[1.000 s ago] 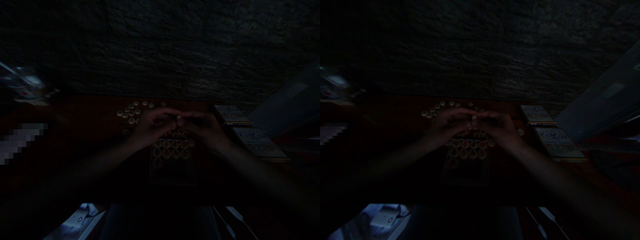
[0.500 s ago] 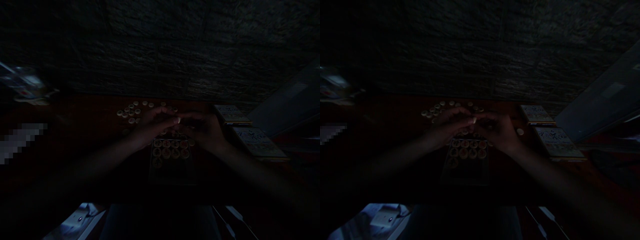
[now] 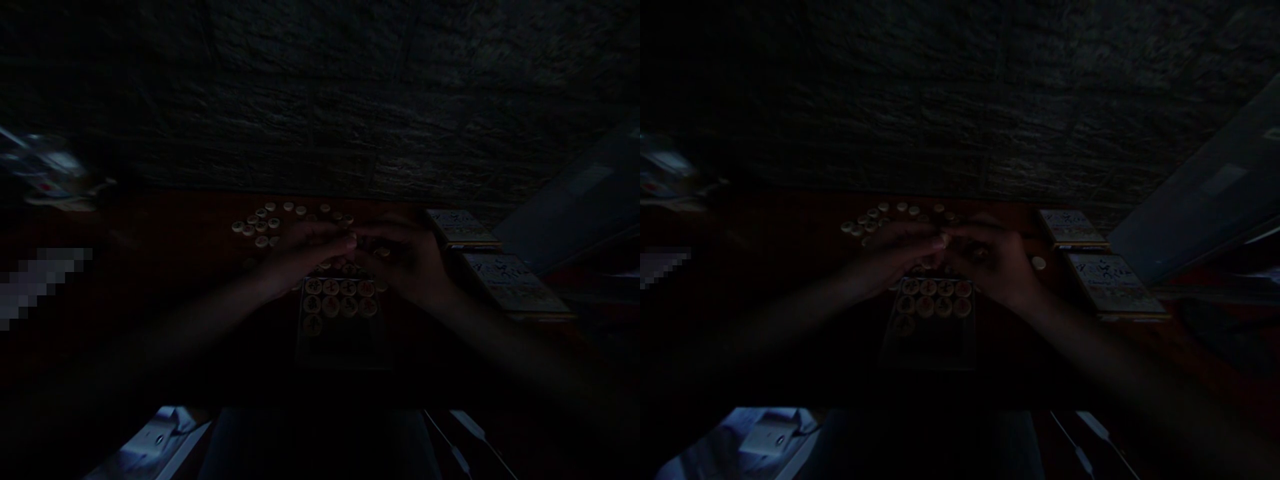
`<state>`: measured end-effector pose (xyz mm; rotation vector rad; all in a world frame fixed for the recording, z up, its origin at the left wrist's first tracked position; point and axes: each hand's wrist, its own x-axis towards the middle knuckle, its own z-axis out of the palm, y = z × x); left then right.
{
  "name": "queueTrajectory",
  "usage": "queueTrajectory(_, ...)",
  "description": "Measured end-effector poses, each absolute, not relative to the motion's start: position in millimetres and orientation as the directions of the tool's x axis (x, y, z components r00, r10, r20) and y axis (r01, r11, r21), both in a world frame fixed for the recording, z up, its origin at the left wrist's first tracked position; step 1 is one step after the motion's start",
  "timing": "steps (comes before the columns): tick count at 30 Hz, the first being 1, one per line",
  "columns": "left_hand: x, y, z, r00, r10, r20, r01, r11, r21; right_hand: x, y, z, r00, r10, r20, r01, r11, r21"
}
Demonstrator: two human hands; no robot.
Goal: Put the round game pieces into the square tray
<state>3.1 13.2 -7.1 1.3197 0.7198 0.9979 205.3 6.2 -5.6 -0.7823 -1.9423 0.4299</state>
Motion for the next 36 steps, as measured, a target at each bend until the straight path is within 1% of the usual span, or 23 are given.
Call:
queueTrajectory(4,2.1,14.8,-8.2,0.443,0.887,0.132,-0.179,-0.057,0.982,205.3,4.4,-3.5,-0.349,0.651,0.674,0.357,0.757,-0.547)
queueTrajectory(10,0.7,15.9,-8.8,0.449,0.878,0.163,-0.172,-0.094,0.981,206.9,5.6,-4.5,-0.362,0.644,0.674,0.36,0.764,-0.536)
queueTrajectory(16,0.7,15.1,-8.6,0.436,0.889,0.141,-0.182,-0.067,0.981,209.6,6.2,-6.4,-0.418,0.595,0.687,0.38,0.801,-0.463)
queueTrajectory(21,-1.2,16.3,-11.1,0.442,0.885,0.143,-0.176,-0.071,0.982,208.6,4.9,-3.4,-0.392,0.594,0.703,0.403,0.798,-0.449)
queueTrajectory(24,-1.9,15.5,-11.1,0.412,0.897,0.161,-0.187,-0.089,0.978,208.1,4.7,-3.2,-0.366,0.612,0.701,0.43,0.779,-0.456)
queueTrajectory(26,-1.9,14.2,-9.1,0.389,0.909,0.152,-0.173,-0.09,0.981,207.3,4.8,-4.2,-0.337,0.642,0.689,0.432,0.755,-0.493)
queueTrajectory(27,-1.8,13.5,-7.6,0.384,0.912,0.144,-0.164,-0.086,0.983,206.5,4.8,-4.7,-0.317,0.669,0.672,0.419,0.734,-0.534)
queueTrajectory(29,-1.6,12.2,-4.6,0.394,0.907,0.146,-0.15,-0.093,0.984,204.1,4.7,-5.3,-0.266,0.745,0.612,0.358,0.666,-0.655)
queueTrajectory(32,-1.2,10.4,-2.3,0.413,0.89,0.194,-0.126,-0.155,0.98,199.8,4.4,-4.1,-0.193,0.856,0.479,0.225,0.514,-0.828)
queueTrajectory(34,-0.8,8.7,-3.0,0.406,0.882,0.238,-0.099,-0.217,0.971,198.0,4.0,-2.6,-0.164,0.901,0.402,0.168,0.427,-0.888)
queueTrajectory(36,-0.3,6.8,-5.0,0.408,0.863,0.297,-0.064,-0.298,0.953,197.4,3.4,-1.8,-0.169,0.92,0.354,0.138,0.378,-0.916)
